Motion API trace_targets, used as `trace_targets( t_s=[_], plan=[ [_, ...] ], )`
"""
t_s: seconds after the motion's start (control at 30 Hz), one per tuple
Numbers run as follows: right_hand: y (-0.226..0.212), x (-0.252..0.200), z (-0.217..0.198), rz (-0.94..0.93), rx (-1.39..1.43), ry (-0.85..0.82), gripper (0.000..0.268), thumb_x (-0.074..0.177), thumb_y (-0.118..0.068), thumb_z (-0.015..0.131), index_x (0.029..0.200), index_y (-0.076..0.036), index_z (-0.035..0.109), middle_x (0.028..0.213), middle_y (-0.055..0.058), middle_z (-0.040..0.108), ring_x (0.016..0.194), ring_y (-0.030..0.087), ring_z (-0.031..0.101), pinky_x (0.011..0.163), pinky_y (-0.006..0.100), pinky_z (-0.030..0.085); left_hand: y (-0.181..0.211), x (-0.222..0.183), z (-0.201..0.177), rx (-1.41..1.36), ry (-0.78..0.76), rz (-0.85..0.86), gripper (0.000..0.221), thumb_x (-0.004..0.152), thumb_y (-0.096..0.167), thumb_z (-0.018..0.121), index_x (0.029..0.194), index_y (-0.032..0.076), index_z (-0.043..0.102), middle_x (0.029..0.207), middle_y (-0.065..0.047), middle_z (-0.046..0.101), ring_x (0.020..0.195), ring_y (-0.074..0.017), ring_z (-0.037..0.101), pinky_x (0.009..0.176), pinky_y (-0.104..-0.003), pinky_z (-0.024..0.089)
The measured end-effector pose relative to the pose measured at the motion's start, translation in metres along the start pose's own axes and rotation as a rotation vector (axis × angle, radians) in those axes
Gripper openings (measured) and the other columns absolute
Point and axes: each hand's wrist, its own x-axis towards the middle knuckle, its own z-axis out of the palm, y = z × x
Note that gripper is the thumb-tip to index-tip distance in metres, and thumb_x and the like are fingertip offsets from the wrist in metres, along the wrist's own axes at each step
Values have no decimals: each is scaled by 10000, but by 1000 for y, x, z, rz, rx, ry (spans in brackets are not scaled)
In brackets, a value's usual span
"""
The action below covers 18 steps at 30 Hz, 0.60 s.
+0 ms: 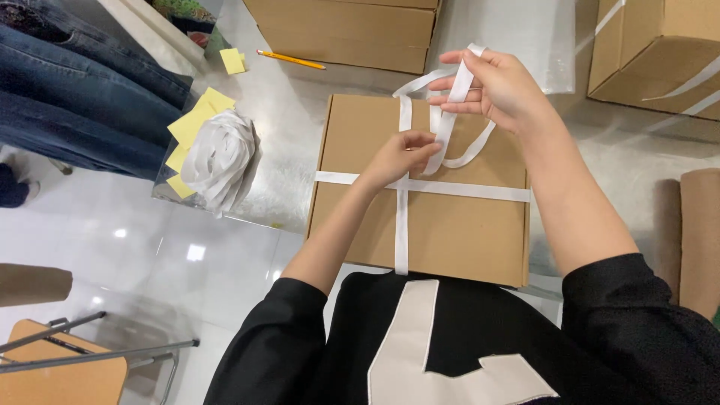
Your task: Packing clothes into a cardboard box and tying a decorative ribbon around it
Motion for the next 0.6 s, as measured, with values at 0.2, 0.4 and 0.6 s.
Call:
trace_targets(
  t_s=[0.2,0.4,0.6],
  plan=[
    [32,36,-4,4,-23,17,427,1121,-393,389,1363,-142,635,1215,194,771,1009,294,817,881,326,685,-42,29,-3,171,228,36,468,904,143,721,1359,182,619,1059,-55,794,861,-131,734,787,-285,613],
    [44,47,5,-39,46,61,439,1091,-421,389,1377,-188,625,1214,125,796,1076,252,832,960,327,668,-28,14,10,85,201,-82,610,894,204,799,1434,122,527,823,-26,691,623,-143,599,637,-294,536],
    [50,60,11,-109,110,37,400,1078,-432,431,1331,-210,647,1206,103,808,1068,188,835,947,290,678,-38,19,10,420,339,3,434,894,42,661,1310,164,634,710,15,733,609,-178,725,731,-324,583]
  ],
)
